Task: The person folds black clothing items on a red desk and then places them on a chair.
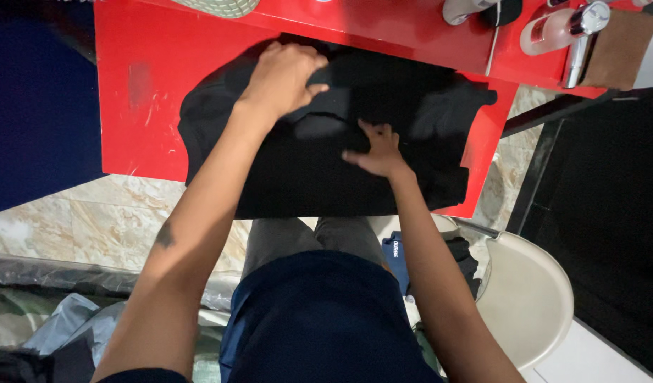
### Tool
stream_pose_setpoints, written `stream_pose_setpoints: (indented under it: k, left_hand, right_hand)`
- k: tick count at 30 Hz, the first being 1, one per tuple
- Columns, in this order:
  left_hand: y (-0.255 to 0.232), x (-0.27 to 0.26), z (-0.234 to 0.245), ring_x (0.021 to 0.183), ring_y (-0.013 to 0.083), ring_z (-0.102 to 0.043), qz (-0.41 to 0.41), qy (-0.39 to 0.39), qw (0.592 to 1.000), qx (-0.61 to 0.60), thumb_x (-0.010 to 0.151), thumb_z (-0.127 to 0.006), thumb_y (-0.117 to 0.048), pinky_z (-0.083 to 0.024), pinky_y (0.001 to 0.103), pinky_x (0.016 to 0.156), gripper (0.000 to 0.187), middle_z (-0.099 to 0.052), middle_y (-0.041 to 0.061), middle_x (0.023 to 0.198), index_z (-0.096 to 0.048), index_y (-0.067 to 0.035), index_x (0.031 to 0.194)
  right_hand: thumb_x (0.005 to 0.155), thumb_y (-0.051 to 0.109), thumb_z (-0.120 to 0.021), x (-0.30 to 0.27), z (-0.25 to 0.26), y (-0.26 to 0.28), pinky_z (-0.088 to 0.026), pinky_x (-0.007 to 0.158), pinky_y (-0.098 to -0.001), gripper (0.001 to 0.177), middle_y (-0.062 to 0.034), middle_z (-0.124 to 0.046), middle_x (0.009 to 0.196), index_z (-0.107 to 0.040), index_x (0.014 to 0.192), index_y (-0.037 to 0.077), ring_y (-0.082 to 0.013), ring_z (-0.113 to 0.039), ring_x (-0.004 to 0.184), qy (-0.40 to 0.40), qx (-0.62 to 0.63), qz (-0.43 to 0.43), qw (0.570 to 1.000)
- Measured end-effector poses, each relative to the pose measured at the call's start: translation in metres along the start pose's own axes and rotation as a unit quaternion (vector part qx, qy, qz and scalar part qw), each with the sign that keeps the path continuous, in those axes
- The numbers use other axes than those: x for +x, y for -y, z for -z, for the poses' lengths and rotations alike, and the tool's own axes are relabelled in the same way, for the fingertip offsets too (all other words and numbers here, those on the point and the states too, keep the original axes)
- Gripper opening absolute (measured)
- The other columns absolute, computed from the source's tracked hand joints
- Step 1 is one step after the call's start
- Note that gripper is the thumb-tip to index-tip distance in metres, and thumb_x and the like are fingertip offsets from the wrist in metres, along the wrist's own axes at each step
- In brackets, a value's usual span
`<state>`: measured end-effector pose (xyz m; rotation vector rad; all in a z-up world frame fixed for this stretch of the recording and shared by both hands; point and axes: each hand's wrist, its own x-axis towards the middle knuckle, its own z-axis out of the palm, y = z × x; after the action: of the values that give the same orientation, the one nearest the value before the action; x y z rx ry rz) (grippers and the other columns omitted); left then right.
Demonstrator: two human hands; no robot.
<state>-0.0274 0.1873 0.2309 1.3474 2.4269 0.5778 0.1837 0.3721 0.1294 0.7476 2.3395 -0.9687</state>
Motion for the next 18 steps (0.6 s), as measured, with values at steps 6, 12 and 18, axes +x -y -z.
stream_pose_setpoints:
  k: [6,12,18]
  left_hand:
    - [-0.013,-0.043,0.027,0.107,0.0253,-0.063,-0.152,-0.079,0.982,-0.079,0.081,-0.084,-0.015,-0.048,0.045,0.094,0.034,-0.062,0.005,0.11,-0.072,-0.008,0.112]
    - [-0.024,-0.07,0.031,0.104,0.024,-0.058,-0.097,-0.181,0.978,0.041,0.076,-0.079,-0.006,-0.043,0.041,0.089,0.031,-0.059,0.003,0.106,-0.07,-0.015,0.105]
    - [-0.056,-0.102,-0.022,0.097,0.031,-0.054,0.144,-0.269,0.946,-0.107,0.085,-0.083,-0.027,-0.046,0.043,0.083,0.037,-0.055,0.011,0.101,-0.066,-0.011,0.115]
  right_hand:
    - [0.082,0.039,-0.083,0.028,0.036,-0.026,-0.037,0.118,-0.0656,0.11,-0.0289,-0.029,0.148,-0.013,0.155,-0.004,-0.0511,-0.04,0.143,-0.001,0.798,0.011,0.602]
    - [0.08,0.042,-0.078,0.008,0.079,0.032,-0.05,0.108,-0.0558,0.095,-0.0297,-0.025,0.146,-0.024,0.155,0.018,-0.0455,-0.046,0.136,-0.07,0.705,-0.161,0.687]
    - [0.081,0.033,-0.073,0.056,0.051,0.008,-0.048,0.106,-0.052,0.057,-0.0194,-0.045,0.122,-0.042,0.125,0.013,-0.0372,-0.054,0.118,-0.075,0.783,-0.127,0.604]
